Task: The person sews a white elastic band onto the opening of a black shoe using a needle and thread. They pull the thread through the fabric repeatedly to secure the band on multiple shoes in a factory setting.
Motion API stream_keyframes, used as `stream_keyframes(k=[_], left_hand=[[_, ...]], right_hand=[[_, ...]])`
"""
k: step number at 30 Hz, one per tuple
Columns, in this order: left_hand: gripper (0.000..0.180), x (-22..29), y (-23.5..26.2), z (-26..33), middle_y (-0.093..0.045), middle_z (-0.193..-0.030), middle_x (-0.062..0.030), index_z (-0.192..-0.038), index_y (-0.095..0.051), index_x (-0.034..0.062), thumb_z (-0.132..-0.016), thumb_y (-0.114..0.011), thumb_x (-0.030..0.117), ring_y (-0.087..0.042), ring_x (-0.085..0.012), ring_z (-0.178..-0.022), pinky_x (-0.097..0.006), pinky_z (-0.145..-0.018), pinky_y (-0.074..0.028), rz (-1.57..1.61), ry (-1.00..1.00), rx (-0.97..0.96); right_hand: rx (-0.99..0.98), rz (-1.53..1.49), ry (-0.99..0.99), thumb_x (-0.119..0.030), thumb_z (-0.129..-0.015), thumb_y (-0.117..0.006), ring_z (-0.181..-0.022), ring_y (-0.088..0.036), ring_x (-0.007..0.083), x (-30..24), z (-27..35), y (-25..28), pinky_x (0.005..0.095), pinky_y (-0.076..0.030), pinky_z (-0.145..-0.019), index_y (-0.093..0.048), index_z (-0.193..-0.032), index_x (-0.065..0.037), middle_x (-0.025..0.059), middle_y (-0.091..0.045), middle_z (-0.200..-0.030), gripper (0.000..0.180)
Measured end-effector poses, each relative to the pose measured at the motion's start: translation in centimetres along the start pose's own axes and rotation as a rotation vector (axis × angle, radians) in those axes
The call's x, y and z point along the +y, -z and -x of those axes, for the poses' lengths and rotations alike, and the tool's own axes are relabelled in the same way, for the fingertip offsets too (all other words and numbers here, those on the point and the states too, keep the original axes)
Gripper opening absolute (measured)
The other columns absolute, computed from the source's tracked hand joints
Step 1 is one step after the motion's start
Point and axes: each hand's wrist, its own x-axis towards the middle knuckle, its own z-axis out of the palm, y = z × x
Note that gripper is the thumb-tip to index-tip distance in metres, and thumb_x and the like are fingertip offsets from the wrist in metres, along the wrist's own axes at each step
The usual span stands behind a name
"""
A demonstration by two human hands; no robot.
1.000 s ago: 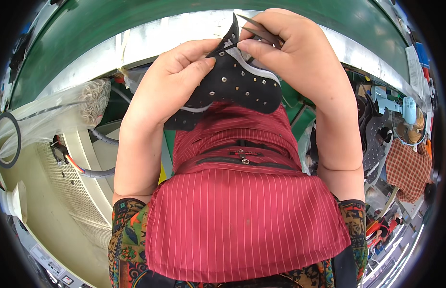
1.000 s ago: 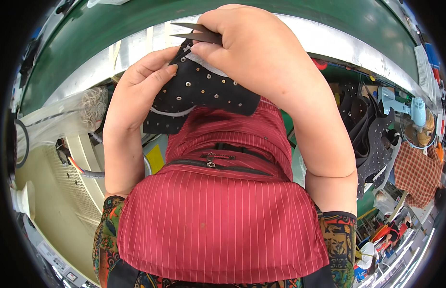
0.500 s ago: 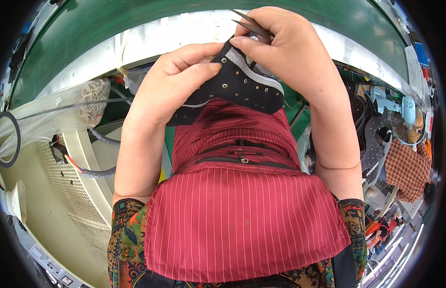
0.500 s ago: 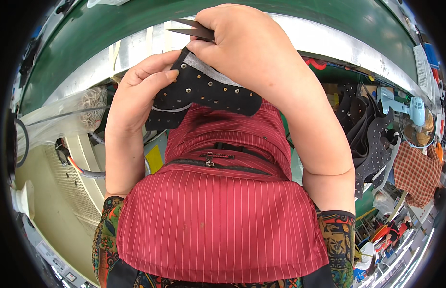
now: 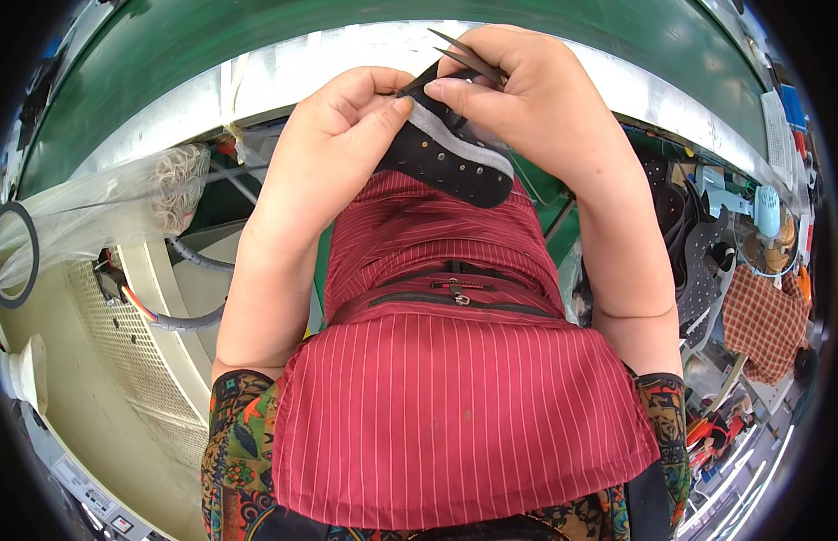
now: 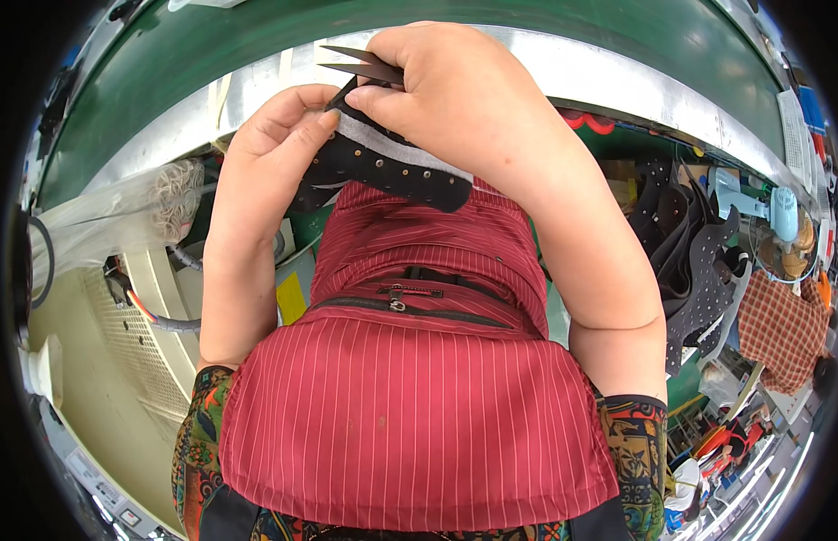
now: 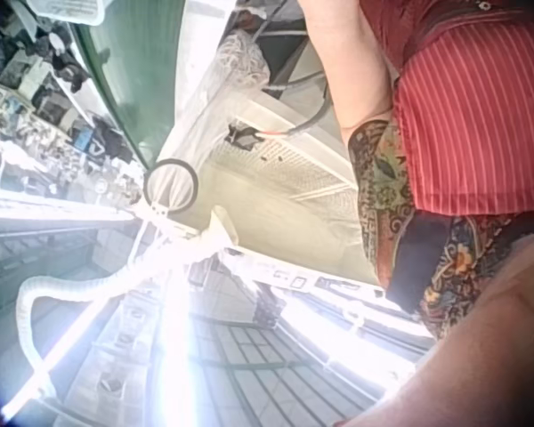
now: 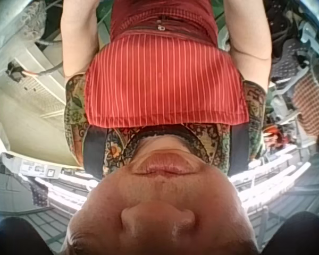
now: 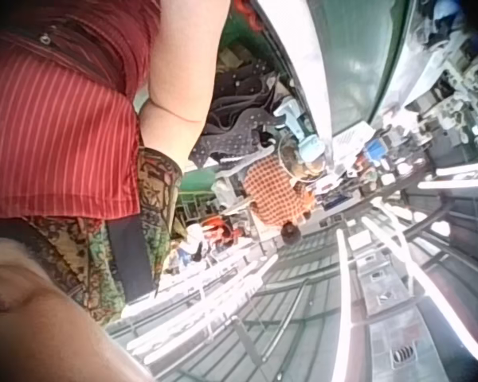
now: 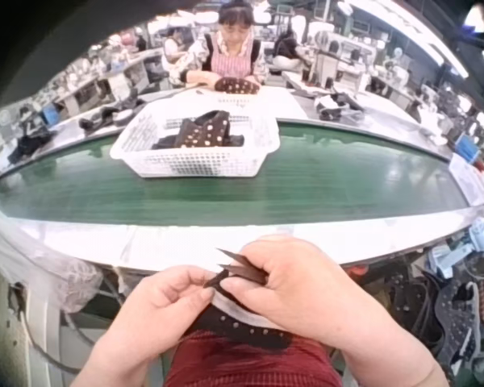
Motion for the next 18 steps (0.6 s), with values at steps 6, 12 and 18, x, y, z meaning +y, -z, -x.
stream_keyframes(k=[6,12,18], left_hand=[[0.025,0.1,-0.1,-0.2,-0.065,-0.091,-0.0045,-0.109,-0.059,-0.0051,-0.090,-0.051,0.008,-0.058,-0.0066,-0.080,-0.021,-0.073,-0.047,0.027,0.043,0.049],[0.026,0.3,-0.3,0.1,-0.065,-0.092,-0.0046,-0.110,-0.059,-0.0057,-0.090,-0.051,0.008,-0.058,-0.0072,-0.081,-0.022,-0.075,-0.047,0.063,0.088,0.027],[0.026,0.8,-0.4,0.5,-0.065,-0.094,-0.0053,-0.111,-0.059,-0.0057,-0.089,-0.051,0.007,-0.059,-0.0077,-0.084,-0.021,-0.077,-0.046,0.077,0.103,0.013]], right_hand=[[-0.118,-0.147,-0.017,-0.012,-0.079,-0.066,-0.064,-0.051,0.0122,-0.7,0.6,1.0,0.0246,-0.042,-0.059,-0.063,-0.087,0.002,0.0038,-0.055,-0.068,0.017],[-0.102,-0.146,-0.181,-0.008,-0.080,-0.065,-0.063,-0.050,0.0034,-0.4,-0.1,2.7,0.0200,-0.043,-0.057,-0.063,-0.087,0.002,-0.0002,-0.061,-0.075,0.012],[-0.064,-0.197,-0.285,-0.010,-0.079,-0.063,-0.058,-0.054,0.0135,-2.6,-0.7,3.8,0.0280,-0.044,-0.055,-0.058,-0.079,0.003,0.0086,-0.058,-0.065,0.014]])
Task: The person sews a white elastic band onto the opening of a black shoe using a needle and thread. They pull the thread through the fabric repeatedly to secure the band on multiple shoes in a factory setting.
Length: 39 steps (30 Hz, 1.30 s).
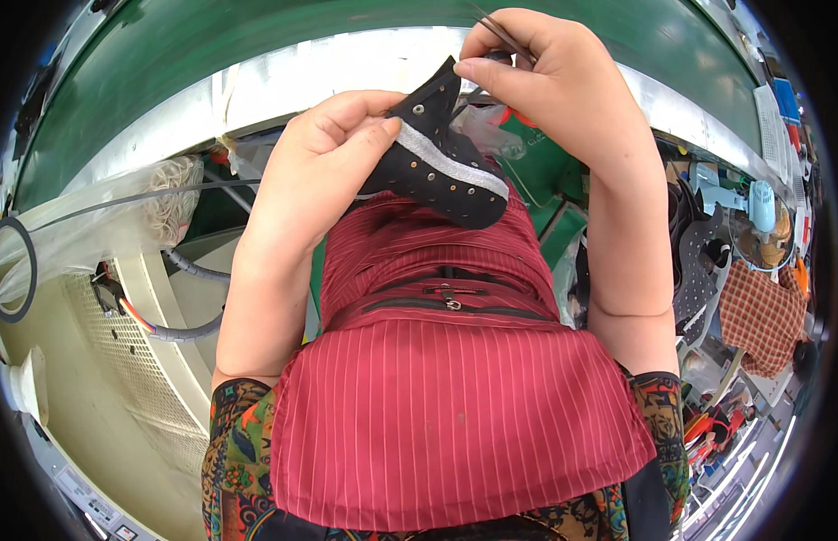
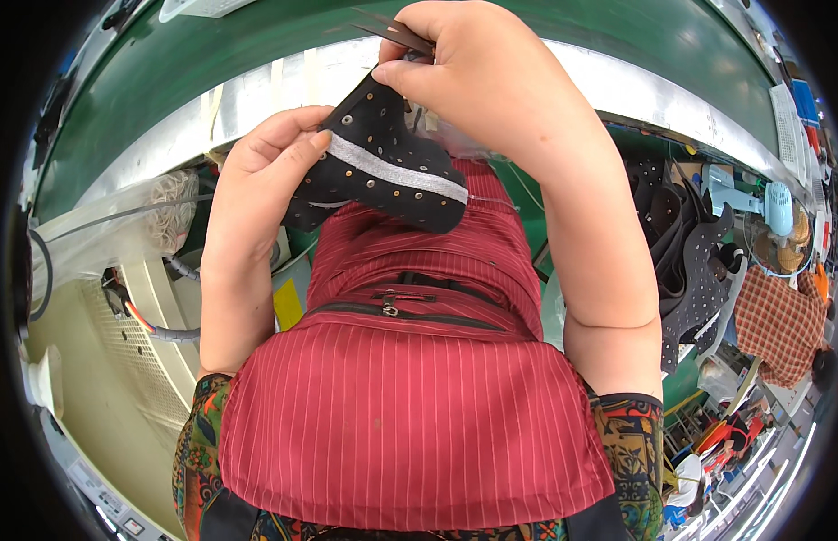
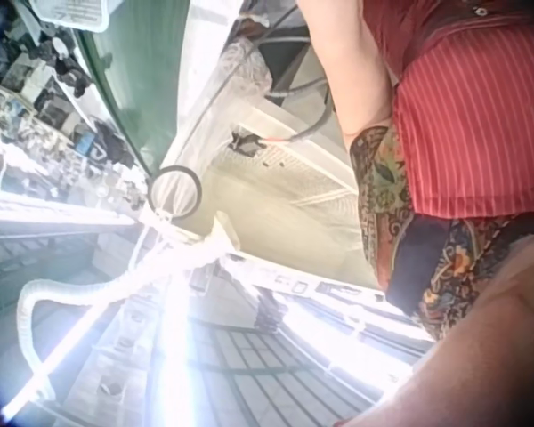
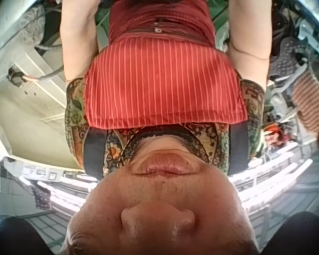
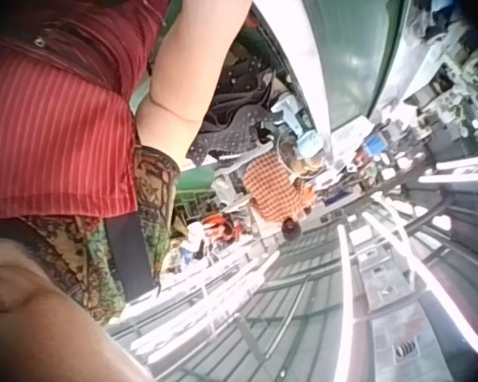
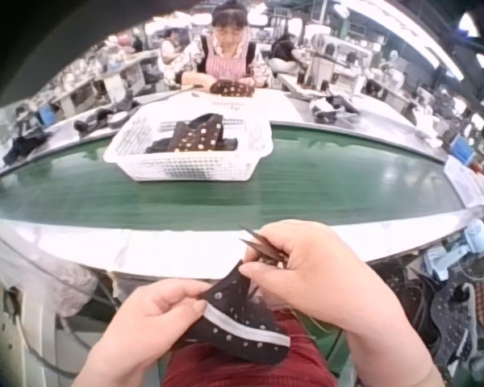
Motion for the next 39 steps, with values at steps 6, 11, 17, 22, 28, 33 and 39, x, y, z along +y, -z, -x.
stream_keyframes(k=[6,11,17,22,28,33,39], left_hand=[[0.026,-0.1,-0.2,0.2,-0.066,-0.096,-0.0067,-0.112,-0.058,-0.0051,-0.089,-0.053,0.005,-0.060,-0.0084,-0.086,-0.022,-0.078,-0.047,-0.005,-0.024,0.024],[0.025,-0.1,0.0,0.5,-0.066,-0.099,-0.0076,-0.112,-0.058,-0.0038,-0.089,-0.053,0.004,-0.061,-0.0091,-0.088,-0.023,-0.078,-0.048,-0.005,-0.045,-0.010],[0.025,-0.5,0.4,0.4,-0.066,-0.099,-0.0069,-0.112,-0.059,-0.0031,-0.088,-0.054,0.002,-0.060,-0.0092,-0.088,-0.023,-0.079,-0.048,0.005,-0.105,-0.065],[0.023,-0.9,0.6,0.2,-0.066,-0.094,-0.0054,-0.108,-0.060,-0.0027,-0.086,-0.058,0.005,-0.059,-0.0080,-0.082,-0.022,-0.076,-0.046,-0.003,-0.103,-0.132],[0.016,-0.7,-0.1,0.2,-0.066,-0.080,-0.0037,-0.095,-0.065,-0.0022,-0.086,-0.063,0.010,-0.057,-0.0071,-0.073,-0.022,-0.066,-0.046,-0.406,-0.223,0.035],[0.015,-0.5,0.2,0.4,-0.063,-0.075,-0.0029,-0.094,-0.065,-0.0018,-0.087,-0.062,0.011,-0.054,-0.0076,-0.068,-0.023,-0.063,-0.045,-0.481,-0.329,-0.018],[0.016,0.0,-0.4,0.5,-0.061,-0.071,-0.0025,-0.092,-0.066,-0.0012,-0.087,-0.063,0.013,-0.054,-0.0081,-0.066,-0.023,-0.062,-0.045,-0.456,-0.295,-0.099]], right_hand=[[-0.070,-0.058,-0.209,-0.009,-0.082,-0.062,-0.055,-0.053,0.0090,-1.3,-0.5,0.3,0.0246,-0.043,-0.051,-0.058,-0.079,0.004,0.0054,-0.057,-0.063,0.014],[-0.109,-0.229,-0.038,-0.010,-0.082,-0.062,-0.055,-0.055,0.0088,-0.1,0.0,0.9,0.0245,-0.043,-0.051,-0.059,-0.080,0.004,0.0044,-0.057,-0.064,0.014],[-0.168,-0.186,-0.032,-0.013,-0.081,-0.064,-0.058,-0.052,0.0076,1.2,-0.7,0.9,0.0242,-0.043,-0.053,-0.062,-0.082,0.003,0.0035,-0.059,-0.063,0.016],[-0.254,-0.053,0.009,-0.014,-0.081,-0.064,-0.060,-0.049,0.0064,1.4,-0.6,0.4,0.0236,-0.042,-0.054,-0.063,-0.082,0.003,0.0035,-0.058,-0.063,0.017],[-0.308,-0.098,-0.002,-0.013,-0.081,-0.063,-0.060,-0.049,0.0066,0.6,0.2,0.0,0.0241,-0.042,-0.054,-0.064,-0.084,0.003,0.0043,-0.059,-0.063,0.016],[-0.326,-0.098,-0.002,-0.012,-0.082,-0.062,-0.061,-0.049,0.0069,0.3,0.1,-0.4,0.0254,-0.043,-0.055,-0.063,-0.084,0.003,0.0049,-0.059,-0.065,0.015],[-0.356,-0.109,0.053,-0.012,-0.083,-0.061,-0.063,-0.050,0.0062,0.2,0.8,-0.5,0.0250,-0.043,-0.056,-0.062,-0.085,0.002,0.0032,-0.060,-0.067,0.015]])
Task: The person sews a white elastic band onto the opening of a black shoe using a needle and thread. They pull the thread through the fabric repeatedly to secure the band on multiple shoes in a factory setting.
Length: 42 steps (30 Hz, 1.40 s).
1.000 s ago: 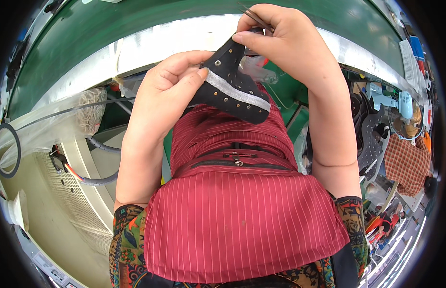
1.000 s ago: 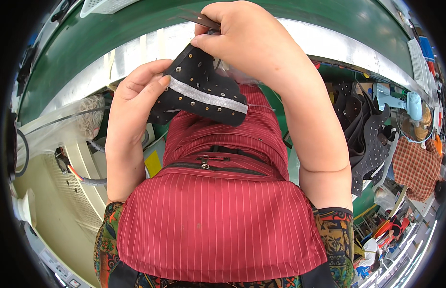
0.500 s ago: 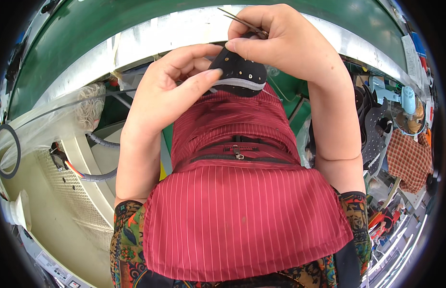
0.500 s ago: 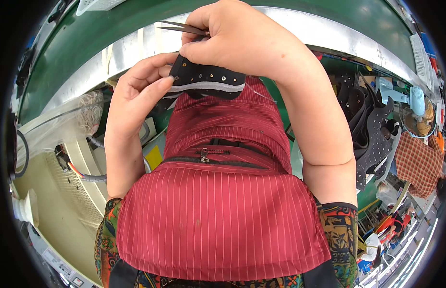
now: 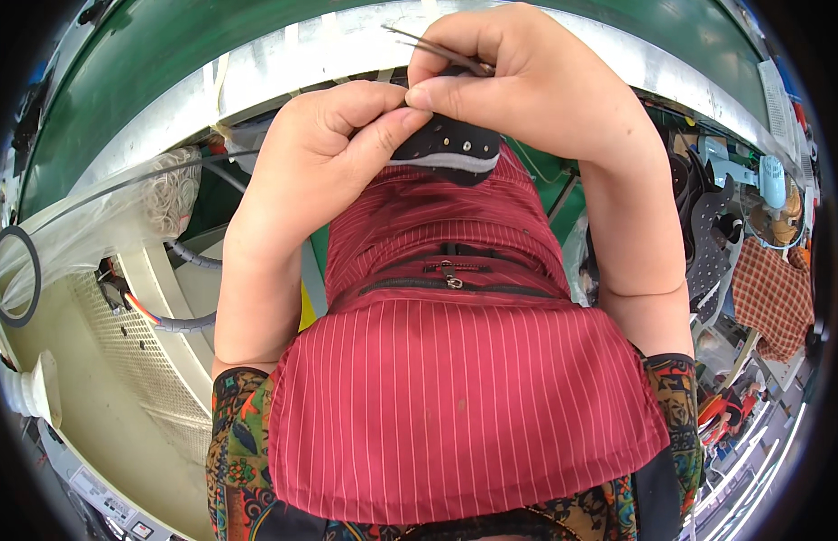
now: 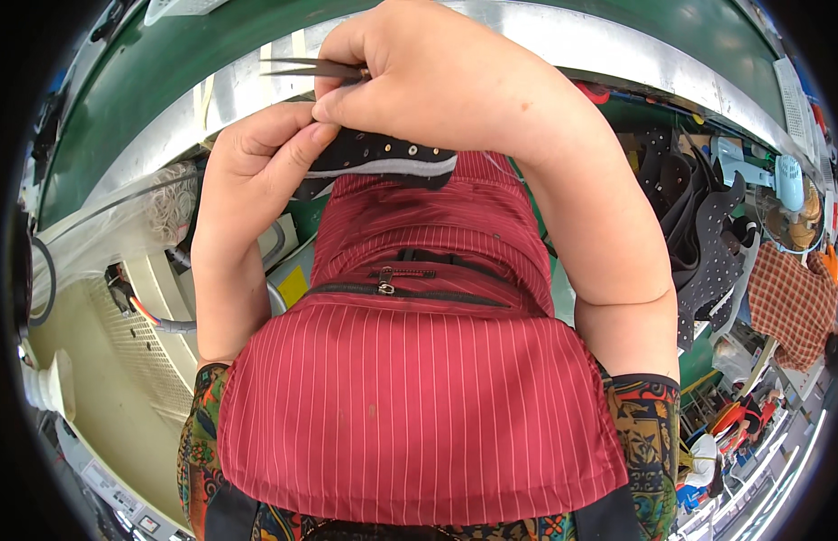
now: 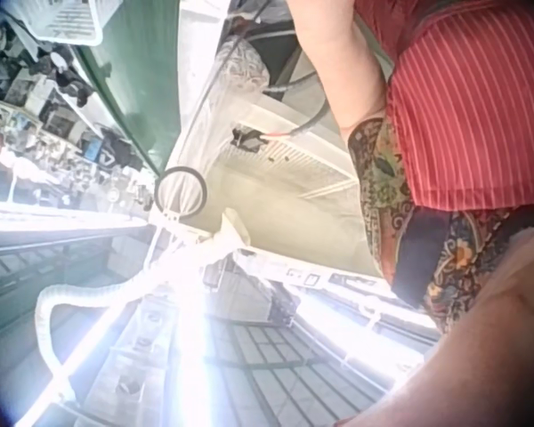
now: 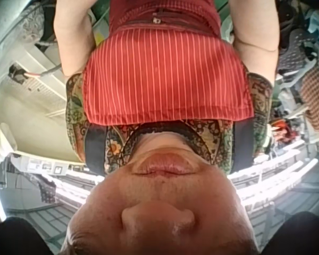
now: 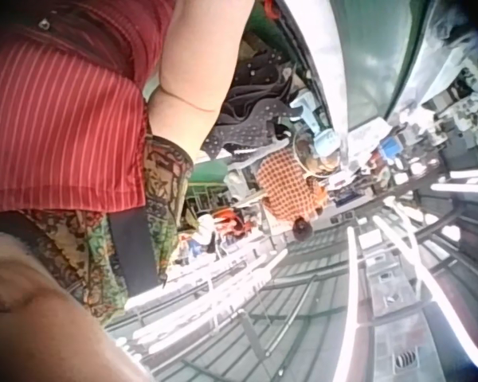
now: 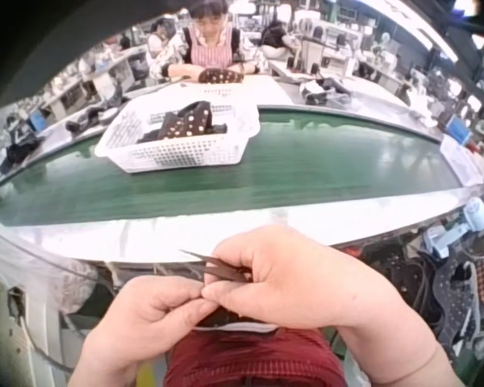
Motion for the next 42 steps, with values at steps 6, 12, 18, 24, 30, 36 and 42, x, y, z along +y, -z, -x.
stream_keyframes(k=[6,12,18,24,30,36,42], left_hand=[[0.017,-0.5,0.6,0.5,-0.063,-0.075,-0.0023,-0.095,-0.067,-0.0025,-0.086,-0.064,0.012,-0.056,-0.0066,-0.070,-0.021,-0.064,-0.046,0.038,0.072,-0.046],[0.016,0.4,1.0,1.5,-0.065,-0.079,-0.0025,-0.095,-0.067,-0.0034,-0.086,-0.063,0.010,-0.058,-0.0071,-0.075,-0.022,-0.067,-0.046,0.225,0.131,-0.147],[0.013,0.8,1.2,1.3,-0.066,-0.079,-0.0060,-0.095,-0.067,-0.0011,-0.084,-0.062,0.005,-0.059,-0.0093,-0.074,-0.024,-0.067,-0.047,-0.037,-0.002,-0.014],[0.014,1.8,1.6,1.3,-0.067,-0.080,-0.0075,-0.096,-0.068,0.0016,-0.083,-0.063,0.006,-0.060,-0.0107,-0.071,-0.024,-0.067,-0.047,-0.335,-0.113,0.144],[0.015,2.4,4.5,3.4,-0.065,-0.083,-0.0030,-0.097,-0.067,-0.0027,-0.084,-0.062,0.003,-0.058,-0.0081,-0.073,-0.019,-0.068,-0.044,-0.219,-0.174,0.524],[0.014,5.7,4.0,6.1,-0.066,-0.084,-0.0067,-0.094,-0.067,-0.0014,-0.082,-0.060,-0.002,-0.061,-0.0130,-0.073,-0.024,-0.067,-0.047,-0.395,-0.247,0.409],[0.011,4.3,-0.6,5.9,-0.066,-0.084,-0.0098,-0.090,-0.066,0.0048,-0.082,-0.061,0.010,-0.064,-0.0253,-0.077,-0.034,-0.069,-0.050,-0.626,-0.273,-0.073]], right_hand=[[-0.035,-0.042,0.222,-0.012,-0.081,-0.065,-0.063,-0.050,0.0040,3.1,-0.4,0.2,0.0209,-0.043,-0.056,-0.063,-0.087,0.000,-0.0005,-0.059,-0.071,0.013],[-0.334,-0.137,0.172,-0.016,-0.078,-0.072,-0.064,-0.049,0.0019,4.4,-0.7,0.7,0.0177,-0.038,-0.055,-0.060,-0.087,-0.001,-0.0025,-0.056,-0.070,0.021],[-0.439,-0.272,0.001,-0.017,-0.082,-0.066,-0.061,-0.049,0.0045,1.8,-0.7,1.5,0.0205,-0.040,-0.055,-0.060,-0.088,0.000,-0.0007,-0.057,-0.068,0.019],[-0.461,-0.245,-0.008,-0.032,-0.081,-0.067,-0.048,-0.045,0.0050,3.2,1.1,0.8,0.0209,-0.032,-0.044,-0.063,-0.073,-0.006,0.0000,-0.059,-0.061,0.028],[-0.315,0.112,0.099,-0.024,-0.081,-0.066,-0.060,-0.044,0.0080,4.8,3.5,2.5,0.0247,-0.039,-0.056,-0.061,-0.079,-0.001,-0.0013,-0.051,-0.063,0.023],[0.071,0.319,0.000,-0.012,-0.081,-0.064,-0.069,-0.047,0.0086,10.3,3.9,2.4,0.0240,-0.041,-0.066,-0.059,-0.084,0.001,0.0028,-0.054,-0.071,0.014],[0.485,0.874,0.018,-0.014,-0.079,-0.062,-0.089,-0.058,0.0350,14.9,8.1,4.0,0.0402,-0.047,-0.076,-0.060,-0.097,-0.004,0.0152,-0.061,-0.097,0.021]])
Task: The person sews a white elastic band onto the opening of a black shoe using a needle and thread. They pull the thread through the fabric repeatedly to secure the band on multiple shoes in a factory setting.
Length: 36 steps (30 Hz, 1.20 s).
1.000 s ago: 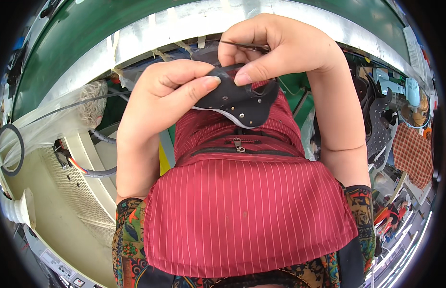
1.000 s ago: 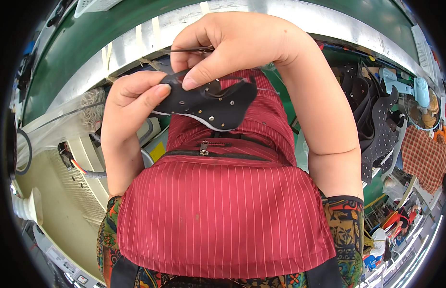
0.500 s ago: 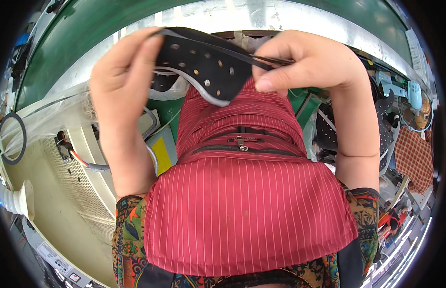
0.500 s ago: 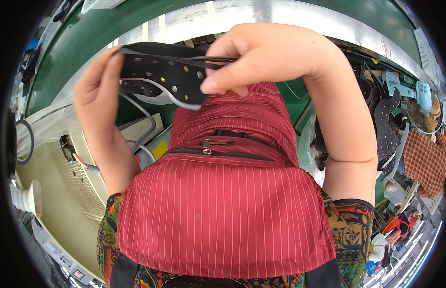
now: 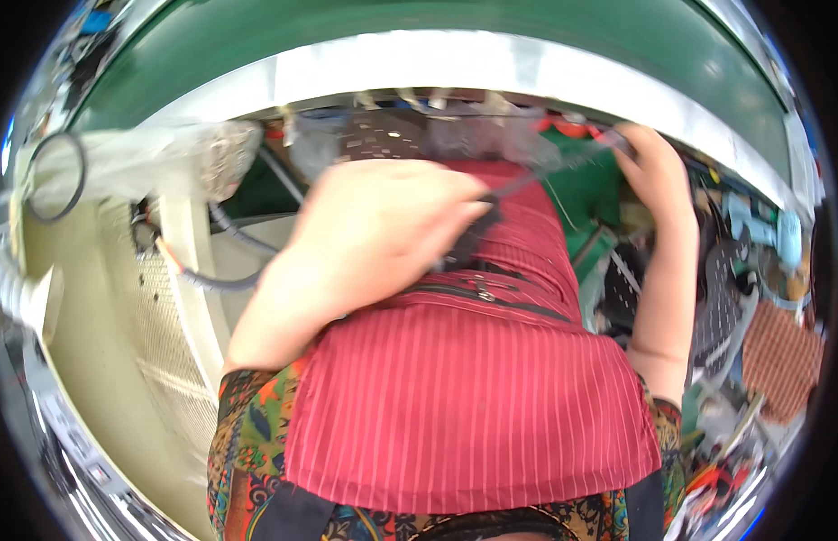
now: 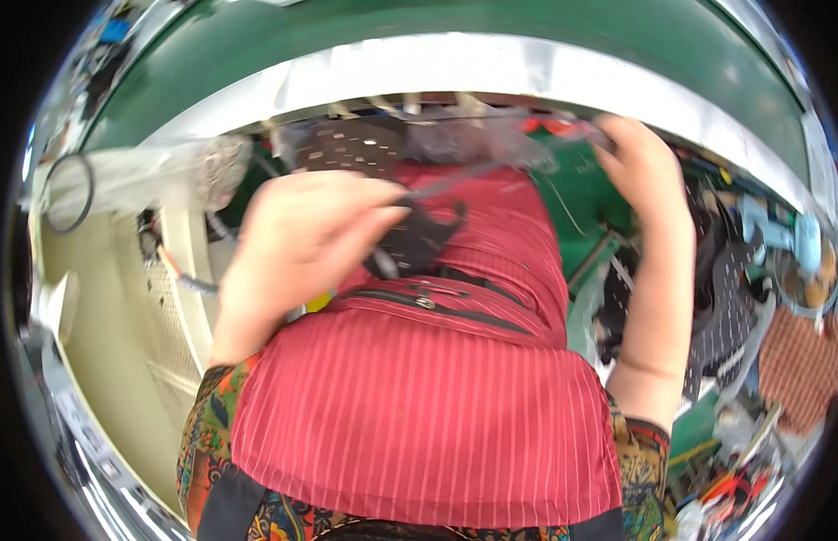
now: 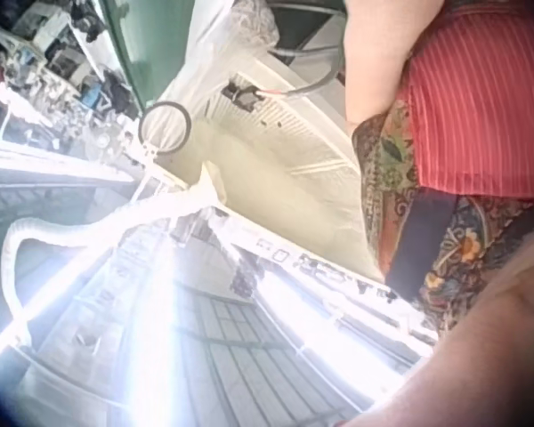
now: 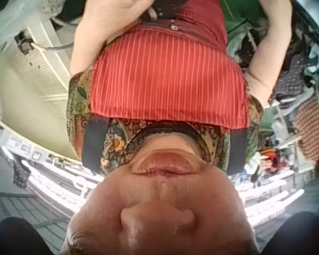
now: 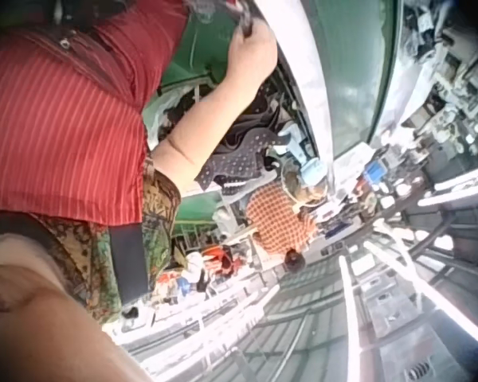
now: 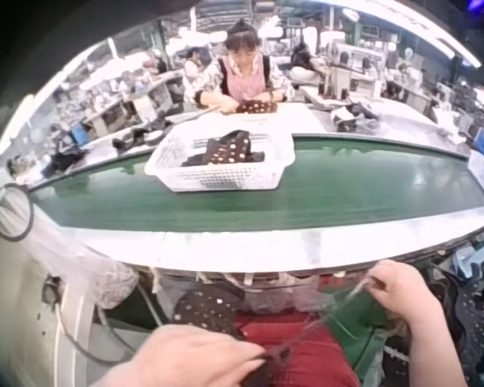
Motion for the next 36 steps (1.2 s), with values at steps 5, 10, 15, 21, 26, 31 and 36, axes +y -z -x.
stream_keyframes(k=[5,10,15,21,26,31,36], left_hand=[[0.019,0.6,-4.7,-4.3,-0.065,-0.079,-0.0106,-0.088,-0.064,0.0070,-0.085,-0.058,0.025,-0.062,-0.0305,-0.075,-0.041,-0.065,-0.049,-0.027,-0.131,-0.122],[0.019,1.1,-7.4,-7.9,-0.063,-0.077,-0.0124,-0.087,-0.065,0.0076,-0.085,-0.056,0.023,-0.060,-0.0333,-0.075,-0.042,-0.065,-0.048,0.139,-0.136,-0.248],[0.016,-0.8,-6.8,-8.0,-0.064,-0.077,-0.0104,-0.090,-0.064,-0.0009,-0.084,-0.062,0.014,-0.061,-0.0195,-0.070,-0.030,-0.064,-0.047,0.443,-0.051,-0.304],[0.014,-0.5,-6.7,-6.1,-0.064,-0.075,-0.0084,-0.092,-0.065,-0.0005,-0.086,-0.061,0.012,-0.059,-0.0107,-0.069,-0.025,-0.063,-0.048,0.709,0.232,-0.347],[0.015,-1.2,-8.1,-4.3,-0.065,-0.076,-0.0042,-0.093,-0.065,-0.0009,-0.087,-0.061,0.013,-0.058,-0.0077,-0.071,-0.025,-0.064,-0.048,0.754,0.338,-0.329],[0.018,-3.5,-8.6,-3.8,-0.066,-0.082,-0.0015,-0.093,-0.065,-0.0029,-0.089,-0.060,0.014,-0.057,-0.0062,-0.074,-0.023,-0.066,-0.047,0.839,0.504,-0.194],[0.019,-9.0,-9.2,-4.8,-0.066,-0.084,-0.0003,-0.099,-0.066,-0.0015,-0.089,-0.061,0.014,-0.057,-0.0054,-0.076,-0.021,-0.066,-0.046,0.825,0.630,0.166]], right_hand=[[0.174,0.080,-0.201,-0.009,-0.082,-0.060,-0.089,-0.059,0.0346,6.6,6.9,1.5,0.0351,-0.047,-0.078,-0.059,-0.098,0.000,0.0165,-0.061,-0.095,0.018],[0.061,-0.226,-0.506,-0.009,-0.084,-0.060,-0.078,-0.057,0.0142,8.1,11.5,4.0,0.0272,-0.045,-0.073,-0.059,-0.096,0.000,0.0087,-0.060,-0.081,0.015],[0.206,-0.367,-0.453,-0.008,-0.084,-0.061,-0.071,-0.049,0.0075,6.4,11.0,5.4,0.0226,-0.041,-0.066,-0.060,-0.091,0.000,0.0013,-0.056,-0.076,0.012],[0.716,-0.139,-0.278,-0.021,-0.087,-0.059,-0.070,-0.059,0.0188,6.9,3.3,6.5,0.0298,-0.047,-0.070,-0.061,-0.102,-0.006,0.0107,-0.062,-0.079,0.021],[1.132,-1.265,-0.381,-0.021,-0.090,-0.056,-0.057,-0.040,0.0093,2.9,-0.5,13.4,0.0247,-0.030,-0.050,-0.063,-0.097,-0.003,0.0021,-0.062,-0.085,0.021],[0.787,-1.673,0.005,-0.019,-0.093,-0.050,-0.057,-0.033,0.0106,7.4,3.8,16.2,0.0244,-0.026,-0.050,-0.053,-0.092,-0.003,-0.0007,-0.039,-0.066,0.016],[0.646,-1.606,-0.120,-0.020,-0.091,-0.057,-0.052,-0.033,0.0092,5.7,11.9,10.8,0.0228,-0.029,-0.047,-0.049,-0.075,-0.008,-0.0009,-0.035,-0.062,0.021]])
